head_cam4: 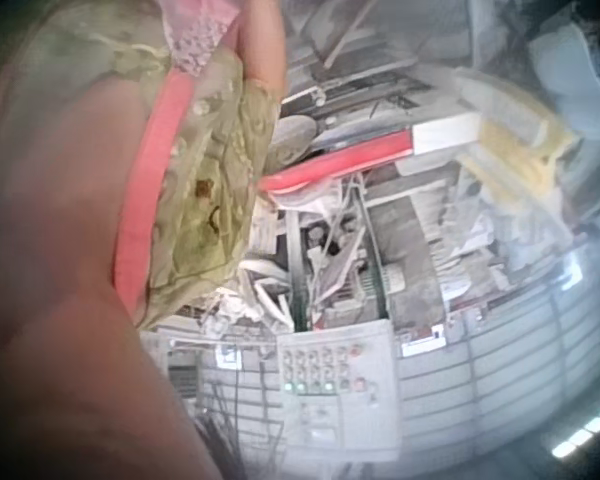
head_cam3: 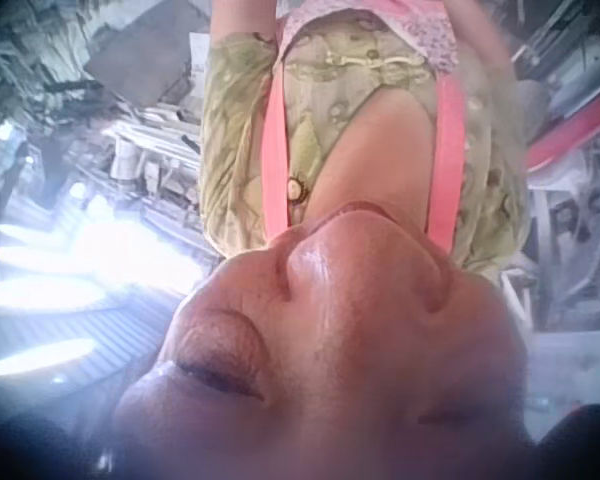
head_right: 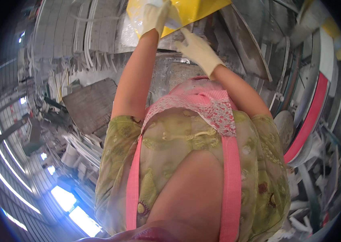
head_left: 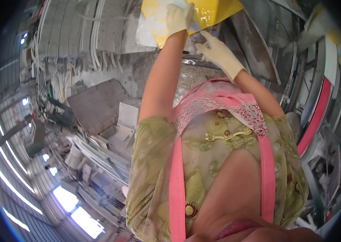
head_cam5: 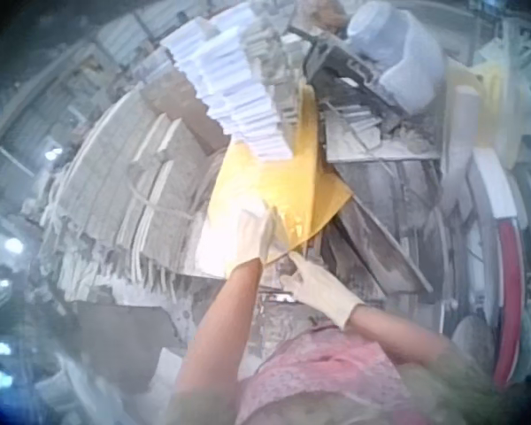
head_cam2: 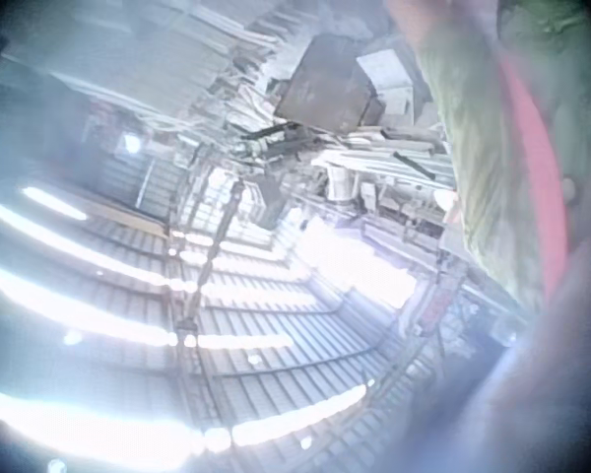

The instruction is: The person repeatedly picks up white rectangular boards from a pile and stacks them on a yellow tray. The person also moves a stack of boards to a nearby rack. The person wears gloves and a pink headstrap.

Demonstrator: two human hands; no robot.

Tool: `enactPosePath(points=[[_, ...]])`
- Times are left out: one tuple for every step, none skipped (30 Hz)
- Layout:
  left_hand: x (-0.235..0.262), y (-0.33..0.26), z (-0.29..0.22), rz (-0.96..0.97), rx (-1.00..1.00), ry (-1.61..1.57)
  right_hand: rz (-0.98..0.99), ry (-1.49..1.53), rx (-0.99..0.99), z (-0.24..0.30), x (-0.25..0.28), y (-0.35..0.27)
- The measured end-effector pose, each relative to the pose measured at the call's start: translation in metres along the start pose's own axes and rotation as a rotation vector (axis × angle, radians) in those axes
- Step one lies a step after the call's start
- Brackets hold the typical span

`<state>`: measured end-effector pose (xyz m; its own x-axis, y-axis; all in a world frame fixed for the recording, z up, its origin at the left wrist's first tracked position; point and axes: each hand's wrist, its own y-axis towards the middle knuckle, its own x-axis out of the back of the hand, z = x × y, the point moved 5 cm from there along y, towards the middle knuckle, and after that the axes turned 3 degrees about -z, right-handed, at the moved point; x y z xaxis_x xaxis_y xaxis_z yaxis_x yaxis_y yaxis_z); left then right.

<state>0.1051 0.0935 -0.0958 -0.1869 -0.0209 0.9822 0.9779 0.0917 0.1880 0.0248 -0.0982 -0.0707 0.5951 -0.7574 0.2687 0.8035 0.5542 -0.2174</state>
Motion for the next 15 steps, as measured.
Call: enactPosePath(points=[[0.013,-0.003,-0.001,-0.053,-0.025,-0.019,0.06,0.045,-0.05,0.001,-0.01,-0.002],[0.024,-0.004,-0.006,-0.109,-0.046,-0.037,0.084,-0.037,-0.028,0.006,-0.018,0.002],[0.029,-0.006,-0.004,-0.064,0.079,-0.185,0.097,0.045,-0.005,0.01,-0.023,0.002],[0.032,-0.005,-0.002,-0.015,0.208,-0.328,0.127,0.097,-0.058,0.012,-0.03,0.004],[0.033,-0.006,0.0,0.038,0.342,-0.468,0.155,0.161,-0.094,0.014,-0.037,0.005],[0.036,-0.009,0.0,0.059,0.363,-0.448,0.116,0.198,-0.121,0.015,-0.039,0.005],[0.042,-0.008,-0.006,0.028,0.217,-0.303,0.074,0.248,-0.13,0.017,-0.042,0.007],[0.046,-0.009,-0.01,-0.003,0.07,-0.157,0.032,0.307,-0.114,0.021,-0.044,0.009],[0.048,-0.011,-0.014,-0.039,-0.078,-0.014,0.029,0.272,-0.167,0.02,-0.049,0.011],[0.045,-0.012,-0.012,-0.004,-0.078,-0.026,0.029,0.246,-0.197,0.02,-0.054,0.015],[0.042,-0.012,-0.009,0.034,-0.076,-0.038,0.031,0.223,-0.213,0.019,-0.058,0.018],[0.037,-0.012,-0.007,0.068,-0.073,-0.049,-0.009,0.209,-0.198,0.019,-0.059,0.022],[0.035,-0.012,-0.005,0.055,-0.065,-0.057,-0.05,0.197,-0.165,0.019,-0.062,0.027],[0.034,-0.01,-0.004,0.041,-0.057,-0.066,-0.057,0.19,-0.144,0.015,-0.062,0.029],[0.032,-0.009,-0.003,0.026,-0.047,-0.075,-0.053,0.041,-0.041,0.016,-0.065,0.032]])
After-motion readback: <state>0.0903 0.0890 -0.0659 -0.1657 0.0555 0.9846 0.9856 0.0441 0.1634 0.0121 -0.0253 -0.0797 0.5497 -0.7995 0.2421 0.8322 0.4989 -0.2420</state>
